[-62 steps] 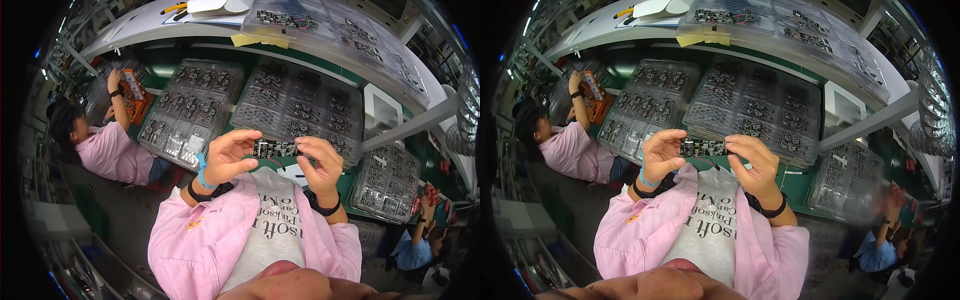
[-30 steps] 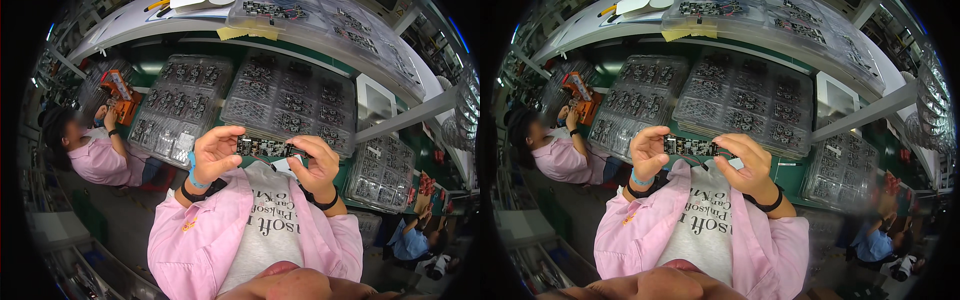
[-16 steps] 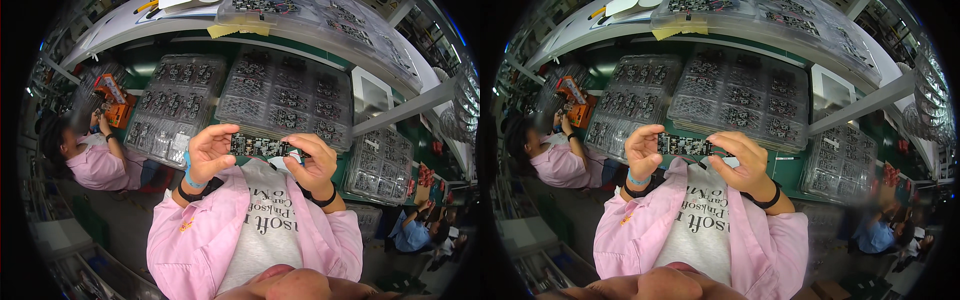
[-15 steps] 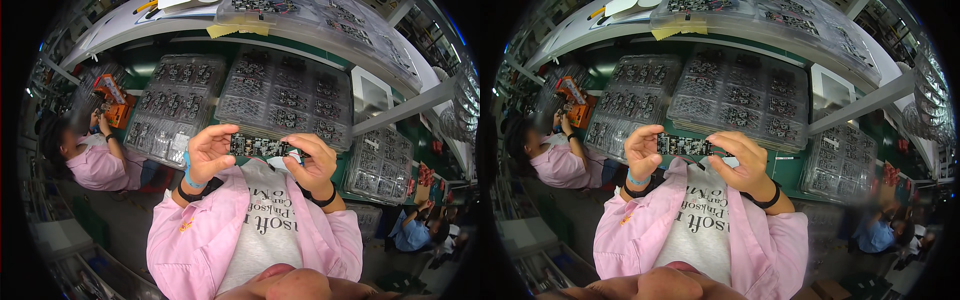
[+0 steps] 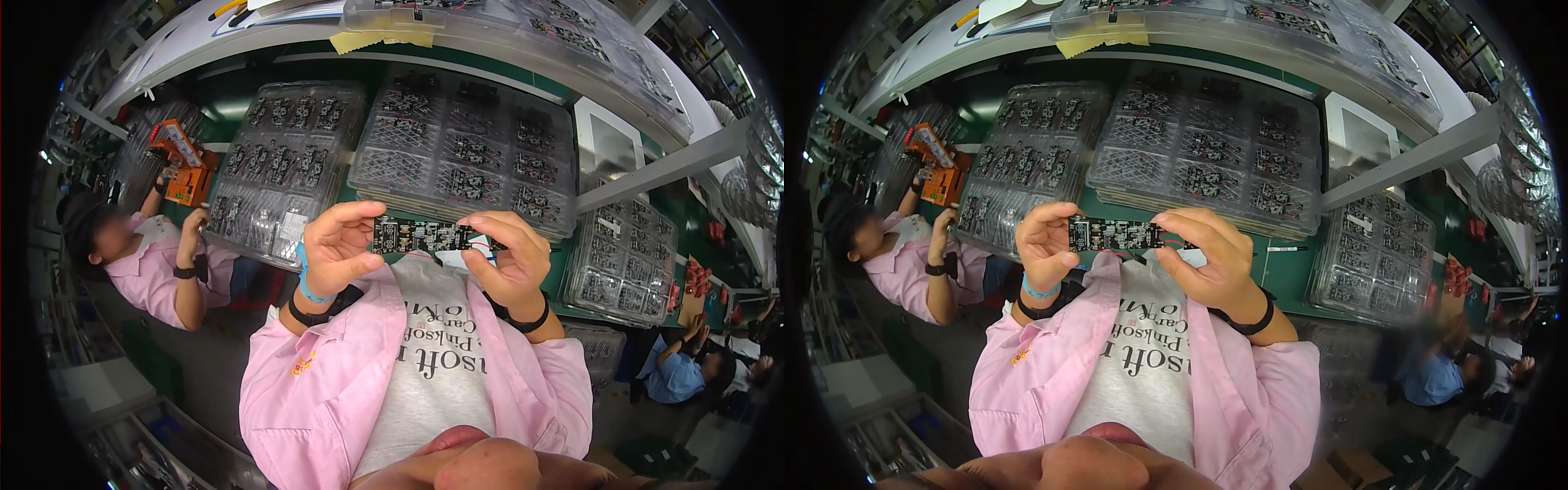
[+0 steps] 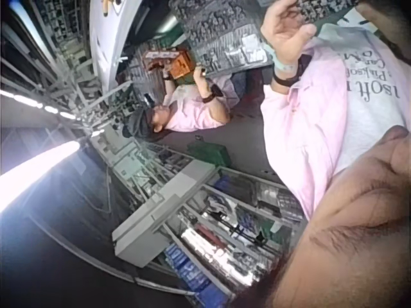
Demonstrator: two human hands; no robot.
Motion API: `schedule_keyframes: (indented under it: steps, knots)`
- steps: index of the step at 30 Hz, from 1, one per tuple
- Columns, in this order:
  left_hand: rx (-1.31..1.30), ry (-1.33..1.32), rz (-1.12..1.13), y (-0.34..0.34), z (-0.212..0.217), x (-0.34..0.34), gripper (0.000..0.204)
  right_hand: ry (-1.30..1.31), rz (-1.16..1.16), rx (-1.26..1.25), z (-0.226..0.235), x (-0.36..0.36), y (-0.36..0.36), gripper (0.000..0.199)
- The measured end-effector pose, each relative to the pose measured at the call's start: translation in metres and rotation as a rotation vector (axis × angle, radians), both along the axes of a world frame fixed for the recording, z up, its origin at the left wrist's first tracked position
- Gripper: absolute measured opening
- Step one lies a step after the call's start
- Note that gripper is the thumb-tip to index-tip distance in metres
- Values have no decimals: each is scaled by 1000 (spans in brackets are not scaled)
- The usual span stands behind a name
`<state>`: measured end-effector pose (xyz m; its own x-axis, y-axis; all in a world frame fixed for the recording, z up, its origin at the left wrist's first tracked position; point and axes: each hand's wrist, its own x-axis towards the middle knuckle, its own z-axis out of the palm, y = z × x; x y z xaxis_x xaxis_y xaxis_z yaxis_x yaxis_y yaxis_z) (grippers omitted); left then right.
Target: Inspecting and handling printed circuit boards at an assembly station.
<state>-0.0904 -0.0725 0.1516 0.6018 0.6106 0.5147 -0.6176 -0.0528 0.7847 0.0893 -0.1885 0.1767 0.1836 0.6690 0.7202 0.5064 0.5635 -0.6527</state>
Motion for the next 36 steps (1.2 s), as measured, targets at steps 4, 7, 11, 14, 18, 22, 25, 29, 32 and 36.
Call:
schedule_keyframes:
  steps: [4,7,11,14,18,22,25,29,32,36]
  knots:
    - [15,-73,-62,3,0,3,51,10,4,-13,1,1,0,32]
    - [21,-104,-97,3,0,4,51,9,-3,-21,2,2,0,33]
    - [38,-105,-97,5,-2,4,50,9,9,-20,-1,3,1,37]
    - [71,-102,-79,7,-4,3,49,57,36,-21,-4,2,1,42]
    - [61,-112,-81,5,-4,3,50,60,42,-21,-6,2,2,45]
    - [-16,-81,1,-1,1,3,50,17,43,-62,-9,5,3,44]
    - [5,-59,-39,1,-2,2,52,46,22,-72,-11,3,2,42]
    - [-15,2,-20,1,-6,1,55,109,10,-102,-9,4,1,38]
    - [-27,-78,-25,6,3,4,49,134,21,-117,-8,4,1,33]
    - [-63,1,-19,12,-4,7,33,111,25,-128,-6,7,5,23]
